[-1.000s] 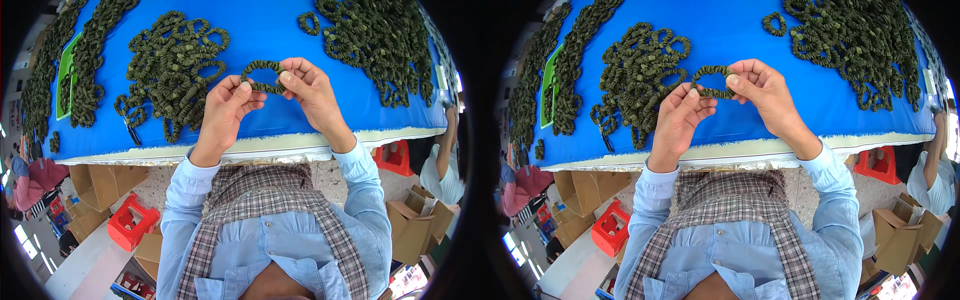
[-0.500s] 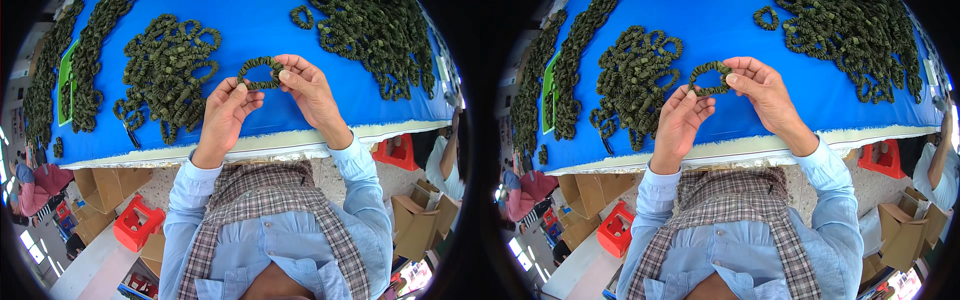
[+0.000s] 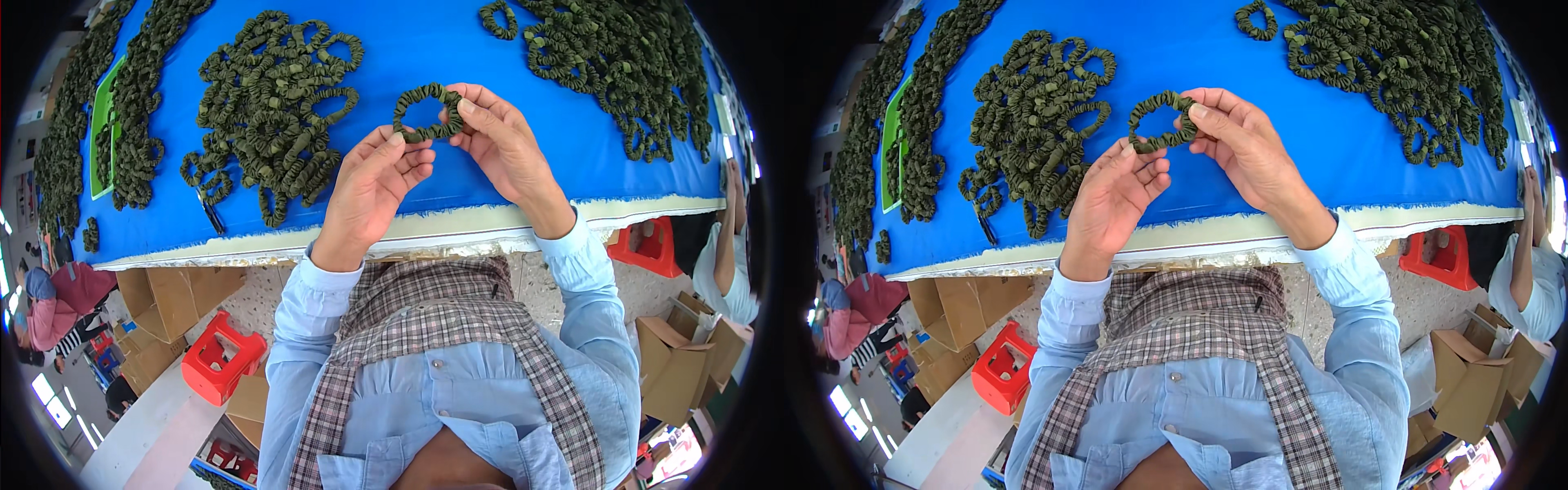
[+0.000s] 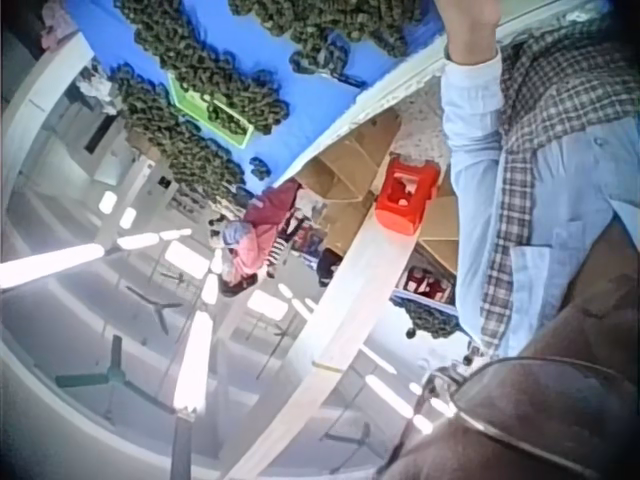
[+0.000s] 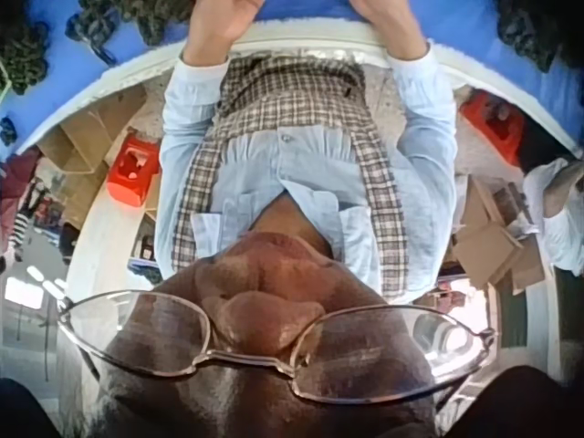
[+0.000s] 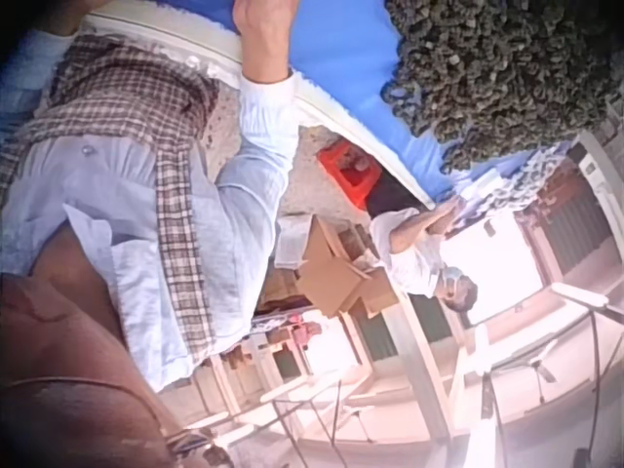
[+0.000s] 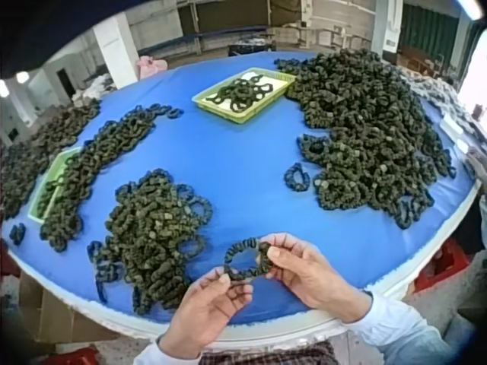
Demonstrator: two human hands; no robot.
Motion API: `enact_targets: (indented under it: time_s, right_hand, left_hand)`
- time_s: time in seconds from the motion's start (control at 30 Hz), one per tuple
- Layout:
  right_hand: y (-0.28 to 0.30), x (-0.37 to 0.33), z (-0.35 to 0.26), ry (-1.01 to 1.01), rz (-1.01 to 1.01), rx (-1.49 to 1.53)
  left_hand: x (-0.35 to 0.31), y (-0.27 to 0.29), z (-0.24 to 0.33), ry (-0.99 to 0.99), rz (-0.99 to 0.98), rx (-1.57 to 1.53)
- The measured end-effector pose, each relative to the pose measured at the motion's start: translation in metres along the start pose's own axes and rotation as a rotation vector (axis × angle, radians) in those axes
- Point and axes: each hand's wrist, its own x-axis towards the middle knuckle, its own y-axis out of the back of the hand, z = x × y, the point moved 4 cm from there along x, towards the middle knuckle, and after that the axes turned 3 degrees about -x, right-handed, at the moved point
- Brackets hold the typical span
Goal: The person repeatedly picks up green coiled cords from a blue table, twists them into circular loops, and places them into a green tray. The person handles the cords one at a time, forming loops and stacking them in the tray.
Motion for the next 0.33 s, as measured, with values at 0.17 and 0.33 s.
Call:
enact_targets:
  time_s: [0.17,0.33]
  right_hand:
    - [-0.002,0.001,0.004,-0.004,-0.064,-0.021]
    - [0.0,0.003,0.014,-0.039,-0.094,0.044]
  left_hand:
    - [0.001,0.001,-0.005,0.045,-0.013,-0.127]
    - [0.006,0.001,-0.011,0.134,-0.051,-0.423]
